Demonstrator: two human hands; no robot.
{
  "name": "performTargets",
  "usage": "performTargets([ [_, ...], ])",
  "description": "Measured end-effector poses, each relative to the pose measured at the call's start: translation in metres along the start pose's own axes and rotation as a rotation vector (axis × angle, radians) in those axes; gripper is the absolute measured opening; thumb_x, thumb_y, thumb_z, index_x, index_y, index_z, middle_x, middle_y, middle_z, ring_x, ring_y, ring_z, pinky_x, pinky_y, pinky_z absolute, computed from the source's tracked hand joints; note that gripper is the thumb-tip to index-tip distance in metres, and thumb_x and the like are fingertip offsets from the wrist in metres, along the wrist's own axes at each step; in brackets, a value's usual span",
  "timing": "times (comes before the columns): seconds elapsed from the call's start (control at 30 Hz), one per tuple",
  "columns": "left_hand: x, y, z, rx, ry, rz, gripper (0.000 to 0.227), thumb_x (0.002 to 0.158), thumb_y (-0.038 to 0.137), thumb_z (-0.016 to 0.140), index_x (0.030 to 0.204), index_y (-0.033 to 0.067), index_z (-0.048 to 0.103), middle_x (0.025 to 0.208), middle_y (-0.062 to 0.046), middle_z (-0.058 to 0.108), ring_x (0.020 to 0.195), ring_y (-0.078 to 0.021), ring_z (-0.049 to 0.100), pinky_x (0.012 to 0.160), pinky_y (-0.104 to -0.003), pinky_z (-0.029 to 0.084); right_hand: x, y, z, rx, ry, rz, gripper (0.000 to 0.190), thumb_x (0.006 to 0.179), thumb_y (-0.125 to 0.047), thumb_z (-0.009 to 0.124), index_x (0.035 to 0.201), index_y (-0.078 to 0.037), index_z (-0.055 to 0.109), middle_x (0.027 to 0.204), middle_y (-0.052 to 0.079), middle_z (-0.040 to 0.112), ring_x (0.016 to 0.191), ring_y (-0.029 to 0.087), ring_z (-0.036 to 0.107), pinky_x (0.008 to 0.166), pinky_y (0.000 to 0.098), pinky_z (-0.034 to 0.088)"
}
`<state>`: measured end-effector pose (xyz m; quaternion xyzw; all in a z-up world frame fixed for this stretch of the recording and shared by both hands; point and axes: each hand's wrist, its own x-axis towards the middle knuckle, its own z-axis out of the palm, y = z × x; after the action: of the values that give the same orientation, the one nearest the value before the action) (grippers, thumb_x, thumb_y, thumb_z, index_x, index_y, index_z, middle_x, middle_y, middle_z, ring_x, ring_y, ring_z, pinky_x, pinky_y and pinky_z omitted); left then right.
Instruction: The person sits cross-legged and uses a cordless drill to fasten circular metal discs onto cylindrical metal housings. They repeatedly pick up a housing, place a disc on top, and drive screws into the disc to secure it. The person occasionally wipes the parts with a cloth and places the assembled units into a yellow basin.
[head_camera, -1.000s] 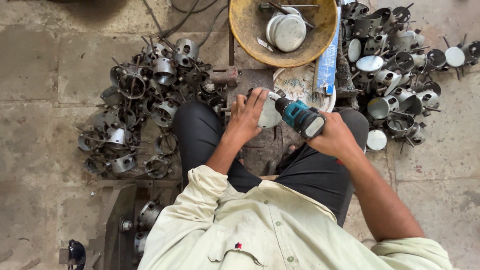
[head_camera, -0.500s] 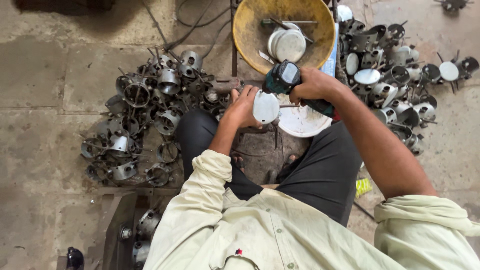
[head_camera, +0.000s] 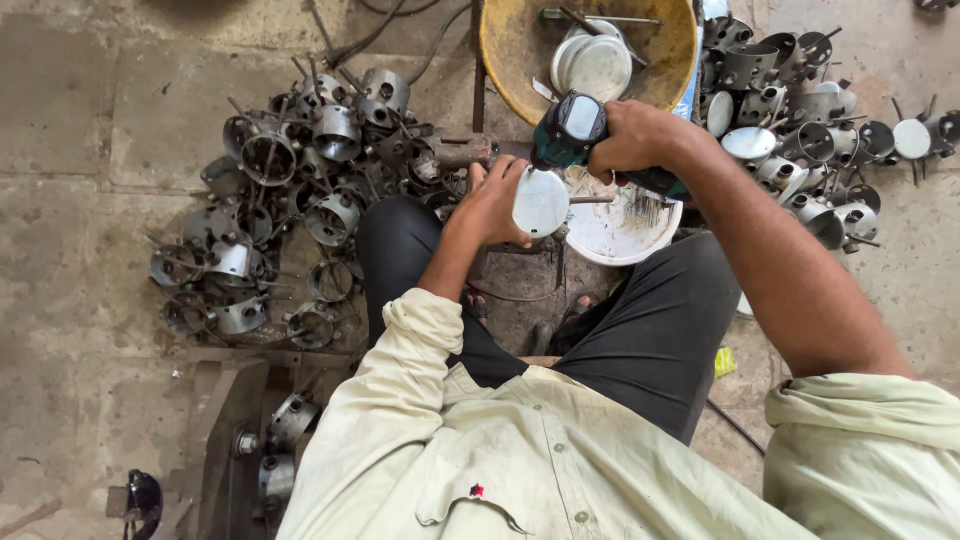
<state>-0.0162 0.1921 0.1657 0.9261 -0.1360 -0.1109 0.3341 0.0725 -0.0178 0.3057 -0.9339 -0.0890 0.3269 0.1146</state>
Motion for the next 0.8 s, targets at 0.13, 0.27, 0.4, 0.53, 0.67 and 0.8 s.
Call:
performTargets([
  [0.13,0.001,-0.001,-0.001,-0.003,0.026,0.031,0.124,0.040,0.025,0.104,0.146,0.0088,0.041,0.148,-0.012,0.043,0.128,-0.0483,0.038,0.107,-0.050,0.044,-0.003,-0.007,-0.005,-0.054,0.000,-0.027,0.023,0.063,-0.016,0.078,0.077,0.002,0.076,0.074,0.015,0.076,0.064,0.025,0.074,0.061,0.0388,0.059],
  [0.27,0.000,-0.004,0.001,-0.014,0.059,0.055,0.122,0.039,0.025,0.103,0.143,0.0095,0.043,0.146,-0.012,0.045,0.127,-0.0484,0.039,0.107,-0.050,0.044,-0.004,-0.012,-0.006,-0.058,-0.032,-0.052,0.021,0.063,-0.016,0.076,0.075,0.001,0.077,0.072,0.015,0.077,0.063,0.025,0.074,0.061,0.0394,0.059],
  [0.4,0.001,-0.007,0.006,-0.018,0.066,0.057,0.121,0.039,0.024,0.103,0.143,0.0101,0.043,0.146,-0.012,0.046,0.127,-0.0489,0.039,0.105,-0.051,0.046,-0.002,-0.015,-0.007,-0.069,-0.041,-0.052,0.019,0.065,-0.016,0.075,0.076,-0.001,0.078,0.072,0.014,0.077,0.062,0.025,0.074,0.061,0.0391,0.059],
  [0.53,0.005,-0.010,0.007,-0.010,0.068,0.074,0.121,0.039,0.025,0.103,0.143,0.0095,0.042,0.145,-0.012,0.045,0.126,-0.0495,0.039,0.105,-0.051,0.046,0.003,-0.015,-0.008,-0.086,-0.053,-0.041,0.018,0.064,-0.015,0.075,0.076,-0.002,0.078,0.073,0.014,0.077,0.064,0.025,0.073,0.061,0.0388,0.058],
  [0.67,0.004,-0.011,0.008,-0.009,0.047,0.066,0.122,0.039,0.025,0.103,0.143,0.0098,0.042,0.146,-0.012,0.044,0.126,-0.0496,0.039,0.105,-0.051,0.047,0.008,-0.013,-0.005,-0.103,-0.044,-0.013,0.021,0.064,-0.014,0.075,0.079,0.000,0.077,0.075,0.015,0.077,0.064,0.026,0.073,0.060,0.0388,0.058],
  [0.8,0.004,-0.009,0.006,-0.002,0.028,0.043,0.123,0.039,0.025,0.104,0.143,0.0103,0.041,0.148,-0.010,0.043,0.128,-0.0497,0.038,0.105,-0.051,0.047,0.013,-0.012,-0.002,-0.096,-0.039,0.034,0.025,0.064,-0.012,0.073,0.086,0.000,0.073,0.078,0.016,0.076,0.065,0.026,0.072,0.058,0.0403,0.059],
])
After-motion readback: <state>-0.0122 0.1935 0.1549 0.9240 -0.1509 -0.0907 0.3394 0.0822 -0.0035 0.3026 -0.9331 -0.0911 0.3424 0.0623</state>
